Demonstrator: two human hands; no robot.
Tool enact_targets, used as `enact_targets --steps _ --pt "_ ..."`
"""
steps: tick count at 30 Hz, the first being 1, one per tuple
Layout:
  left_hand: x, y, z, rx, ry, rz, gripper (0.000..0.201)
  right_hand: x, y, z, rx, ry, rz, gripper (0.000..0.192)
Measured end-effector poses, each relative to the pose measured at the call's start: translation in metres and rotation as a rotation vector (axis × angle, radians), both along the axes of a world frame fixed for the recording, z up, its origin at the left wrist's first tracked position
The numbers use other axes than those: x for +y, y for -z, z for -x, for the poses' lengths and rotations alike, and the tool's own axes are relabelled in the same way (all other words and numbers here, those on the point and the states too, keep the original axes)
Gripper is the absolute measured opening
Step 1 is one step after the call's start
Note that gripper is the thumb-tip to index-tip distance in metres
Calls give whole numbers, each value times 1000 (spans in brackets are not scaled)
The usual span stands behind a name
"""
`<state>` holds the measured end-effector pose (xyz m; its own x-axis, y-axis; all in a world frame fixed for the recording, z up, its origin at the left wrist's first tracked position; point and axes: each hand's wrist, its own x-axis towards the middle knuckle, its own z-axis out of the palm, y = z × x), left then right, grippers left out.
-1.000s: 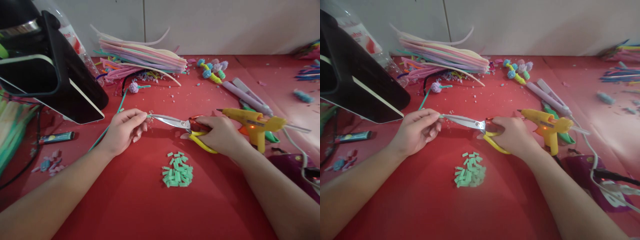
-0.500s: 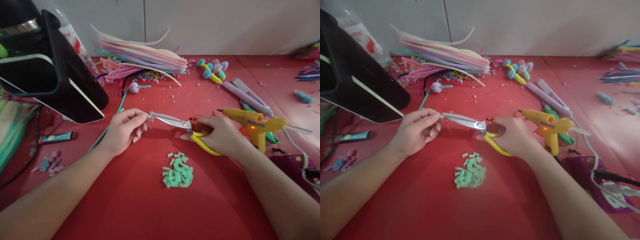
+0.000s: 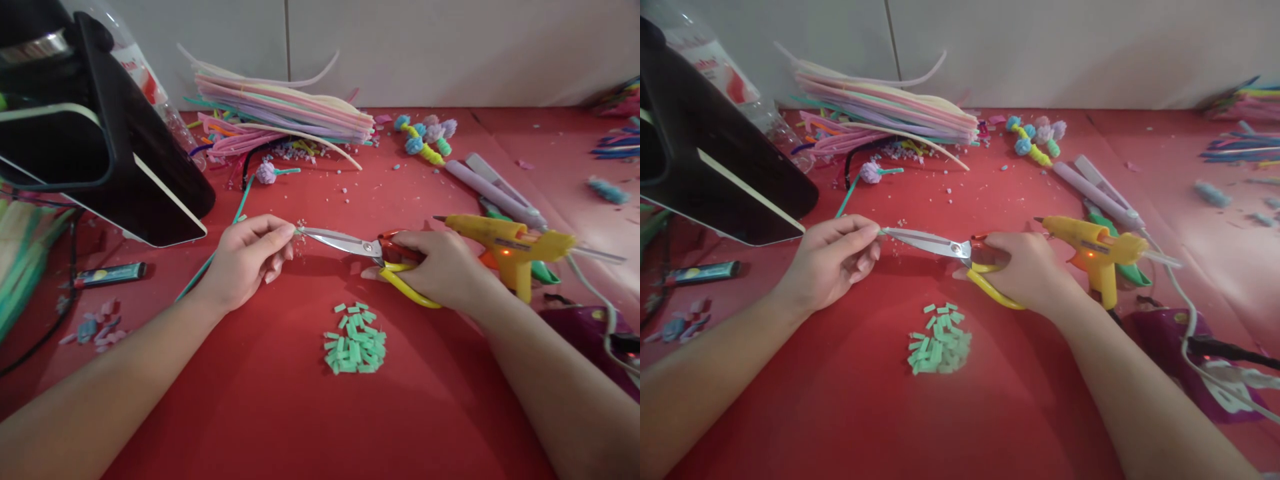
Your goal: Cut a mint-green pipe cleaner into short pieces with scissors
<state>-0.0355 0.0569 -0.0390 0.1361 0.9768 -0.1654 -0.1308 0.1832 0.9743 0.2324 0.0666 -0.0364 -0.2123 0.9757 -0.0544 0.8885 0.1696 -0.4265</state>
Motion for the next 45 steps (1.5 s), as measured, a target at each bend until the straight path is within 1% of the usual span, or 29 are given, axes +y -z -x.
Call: enact_targets --steps 6,10,16,22,27,31,34,38,45 --pt "-1 0 1 -40 -6 17 14 0 1 1 -9 24 -13 71" --pt "0 -1 -1 -59 -18 50 22 0 2 0 -1 19 -15 71" --pt "1 0 -1 -11 7 54 29 1 5 -2 -6 14 7 69" --pt "0 0 -2 54 12 33 23 0 4 -1 0 15 -17 70" --pt "0 1 -2 53 15 15 24 0 2 0 -19 30 -22 69" --pt "0 1 -2 45 5 12 25 -2 2 -2 43 57 -6 69" --pt "0 0 -2 44 1 7 25 -3 1 -3 72 37 18 68" --pt "0 -1 -2 51 1 10 25 -2 0 -2 38 2 26 66" --pt "0 1 -3 70 3 -4 27 -1 1 -2 21 10 2 67"
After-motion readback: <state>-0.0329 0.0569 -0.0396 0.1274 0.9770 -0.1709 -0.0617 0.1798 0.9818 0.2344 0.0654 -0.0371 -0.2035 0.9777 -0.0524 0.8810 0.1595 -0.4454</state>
